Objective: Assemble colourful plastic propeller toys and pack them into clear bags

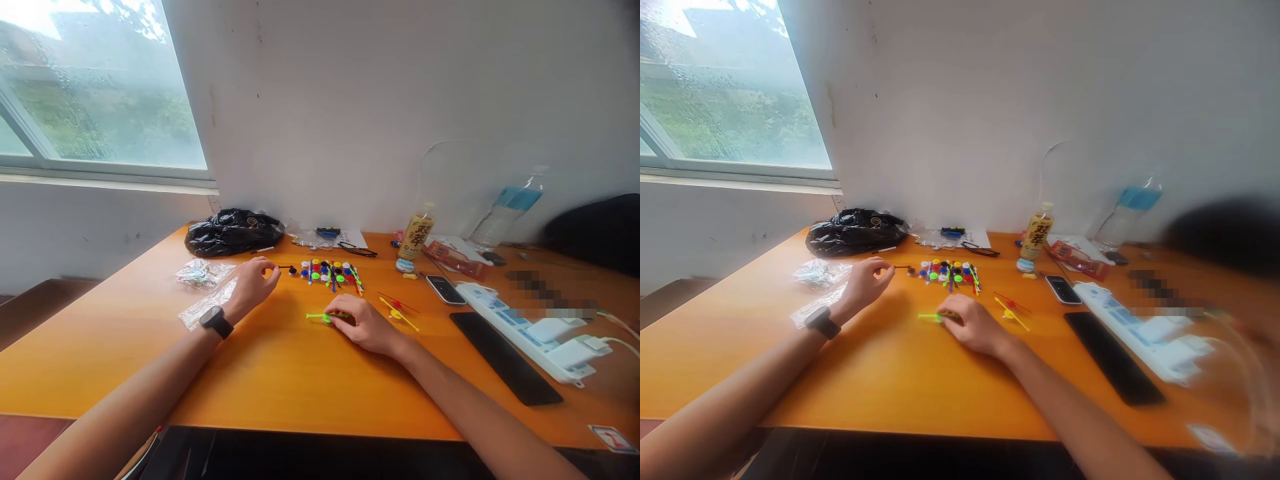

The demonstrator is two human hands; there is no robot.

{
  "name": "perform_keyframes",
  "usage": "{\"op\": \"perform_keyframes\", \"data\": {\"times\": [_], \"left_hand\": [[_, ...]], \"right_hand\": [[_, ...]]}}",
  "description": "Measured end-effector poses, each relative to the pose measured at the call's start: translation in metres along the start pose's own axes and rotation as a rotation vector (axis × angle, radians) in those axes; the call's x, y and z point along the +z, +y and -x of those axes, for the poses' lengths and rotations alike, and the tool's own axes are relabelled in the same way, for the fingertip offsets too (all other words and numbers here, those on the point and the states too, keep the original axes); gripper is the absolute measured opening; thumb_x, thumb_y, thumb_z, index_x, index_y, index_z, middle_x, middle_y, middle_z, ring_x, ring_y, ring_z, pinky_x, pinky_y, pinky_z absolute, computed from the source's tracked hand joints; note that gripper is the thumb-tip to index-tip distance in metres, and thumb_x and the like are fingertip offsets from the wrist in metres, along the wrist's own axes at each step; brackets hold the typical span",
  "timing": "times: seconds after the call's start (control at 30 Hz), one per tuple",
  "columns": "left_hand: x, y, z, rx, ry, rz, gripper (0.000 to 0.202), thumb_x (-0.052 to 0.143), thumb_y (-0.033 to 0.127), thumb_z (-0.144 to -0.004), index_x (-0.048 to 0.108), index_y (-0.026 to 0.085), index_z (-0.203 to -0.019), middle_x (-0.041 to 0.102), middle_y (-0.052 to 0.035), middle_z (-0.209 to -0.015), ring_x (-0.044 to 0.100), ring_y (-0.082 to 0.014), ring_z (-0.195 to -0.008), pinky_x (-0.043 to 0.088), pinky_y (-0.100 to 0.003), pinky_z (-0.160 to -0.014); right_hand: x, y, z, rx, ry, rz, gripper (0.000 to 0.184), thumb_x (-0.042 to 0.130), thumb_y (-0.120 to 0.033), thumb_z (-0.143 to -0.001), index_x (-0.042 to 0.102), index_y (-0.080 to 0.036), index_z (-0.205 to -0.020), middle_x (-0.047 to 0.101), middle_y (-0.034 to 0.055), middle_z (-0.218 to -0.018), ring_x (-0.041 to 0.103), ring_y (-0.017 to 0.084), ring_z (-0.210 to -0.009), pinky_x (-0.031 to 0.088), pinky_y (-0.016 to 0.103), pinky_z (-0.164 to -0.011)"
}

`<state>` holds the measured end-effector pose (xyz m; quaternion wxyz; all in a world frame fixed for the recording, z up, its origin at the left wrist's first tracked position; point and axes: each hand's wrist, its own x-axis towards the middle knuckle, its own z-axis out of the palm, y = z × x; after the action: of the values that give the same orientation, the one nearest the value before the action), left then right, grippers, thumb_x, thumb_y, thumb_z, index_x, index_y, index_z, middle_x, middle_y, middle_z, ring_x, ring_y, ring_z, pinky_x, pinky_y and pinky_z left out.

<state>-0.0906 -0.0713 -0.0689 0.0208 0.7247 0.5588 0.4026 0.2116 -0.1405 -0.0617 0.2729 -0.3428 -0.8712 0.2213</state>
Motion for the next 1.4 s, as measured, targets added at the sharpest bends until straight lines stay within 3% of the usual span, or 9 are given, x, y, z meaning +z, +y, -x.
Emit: {"op": "perform_keyframes", "data": {"times": [0.13,0.23,0.4,0.67,0.83,0.97,1.07,1.27,1.4], "left_hand": [[0.008,-0.006,0.002,0.065,-0.061,0.064,0.029,0.061,0.035,-0.092,0.077,0.019,-0.109,0.076,-0.0109,-0.117,0.069,-0.027,-0.106,0.056,-0.038,-0.094],[0.013,-0.009,0.004,0.091,-0.136,0.059,0.03,0.062,0.036,-0.092,0.077,0.017,-0.109,0.076,-0.0125,-0.12,0.068,-0.0293,-0.113,0.054,-0.043,-0.102],[0.009,-0.005,0.002,0.102,-0.184,0.049,0.026,0.058,0.034,-0.093,0.078,0.017,-0.094,0.078,-0.0099,-0.104,0.07,-0.0257,-0.095,0.054,-0.037,-0.086],[0.001,0.015,0.009,0.088,-0.26,0.05,0.035,0.055,0.032,-0.097,0.077,0.017,-0.075,0.075,-0.0067,-0.078,0.059,-0.0166,-0.067,0.039,-0.029,-0.063],[0.002,0.027,0.019,0.191,-0.387,0.18,0.029,0.057,0.029,-0.097,0.078,0.017,-0.082,0.077,-0.0071,-0.088,0.062,-0.0158,-0.072,0.044,-0.026,-0.066],[-0.002,0.04,0.027,0.294,-0.493,0.299,0.022,0.06,0.027,-0.096,0.08,0.019,-0.095,0.079,-0.0062,-0.1,0.066,-0.0153,-0.077,0.05,-0.026,-0.071],[-0.007,0.052,0.033,0.368,-0.566,0.364,0.022,0.061,0.026,-0.097,0.08,0.021,-0.107,0.078,-0.0066,-0.112,0.071,-0.0175,-0.09,0.055,-0.027,-0.081],[-0.011,0.068,0.039,0.424,-0.6,0.312,0.027,0.056,0.023,-0.099,0.079,0.022,-0.114,0.077,-0.0066,-0.12,0.072,-0.021,-0.108,0.057,-0.03,-0.096],[-0.01,0.069,0.038,0.467,-0.573,0.289,0.029,0.055,0.021,-0.098,0.078,0.022,-0.116,0.076,-0.0061,-0.124,0.072,-0.0213,-0.112,0.056,-0.031,-0.101]], "right_hand": [[-0.01,0.004,0.003,0.095,0.054,0.19,0.01,0.062,-0.013,-0.086,0.066,-0.022,-0.087,0.069,0.0051,-0.089,0.06,0.021,-0.084,0.043,0.033,-0.077],[-0.02,0.004,0.005,0.137,0.038,0.365,0.012,0.063,-0.012,-0.079,0.056,-0.022,-0.077,0.062,0.0025,-0.079,0.053,0.019,-0.077,0.036,0.031,-0.071],[-0.036,0.005,0.006,0.245,0.008,0.637,0.017,0.061,-0.016,-0.078,0.047,-0.021,-0.07,0.058,0.0029,-0.075,0.049,0.019,-0.075,0.029,0.032,-0.069],[-0.053,0.02,0.012,0.461,0.019,0.94,0.009,0.059,-0.015,-0.083,0.058,-0.019,-0.075,0.067,0.0104,-0.088,0.058,0.026,-0.092,0.032,0.037,-0.076],[-0.048,0.019,0.008,0.366,0.117,0.769,0.012,0.057,-0.009,-0.086,0.063,-0.02,-0.084,0.069,0.0085,-0.092,0.06,0.025,-0.093,0.039,0.036,-0.08],[-0.025,0.011,0.005,0.111,0.103,0.382,0.015,0.058,-0.019,-0.098,0.066,-0.022,-0.11,0.07,0.0082,-0.112,0.062,0.025,-0.11,0.047,0.036,-0.096],[-0.005,0.008,0.004,0.032,0.079,0.249,0.025,0.062,-0.023,-0.099,0.065,-0.023,-0.124,0.068,0.0092,-0.122,0.061,0.026,-0.118,0.047,0.039,-0.104],[0.009,0.016,0.001,0.093,0.096,0.084,0.014,0.06,-0.025,-0.102,0.074,-0.023,-0.103,0.071,0.0054,-0.101,0.066,0.019,-0.087,0.05,0.03,-0.076],[0.01,0.02,0.0,0.122,0.13,-0.014,0.017,0.06,-0.027,-0.103,0.076,-0.024,-0.106,0.076,0.0043,-0.099,0.066,0.018,-0.082,0.048,0.029,-0.072]]}}
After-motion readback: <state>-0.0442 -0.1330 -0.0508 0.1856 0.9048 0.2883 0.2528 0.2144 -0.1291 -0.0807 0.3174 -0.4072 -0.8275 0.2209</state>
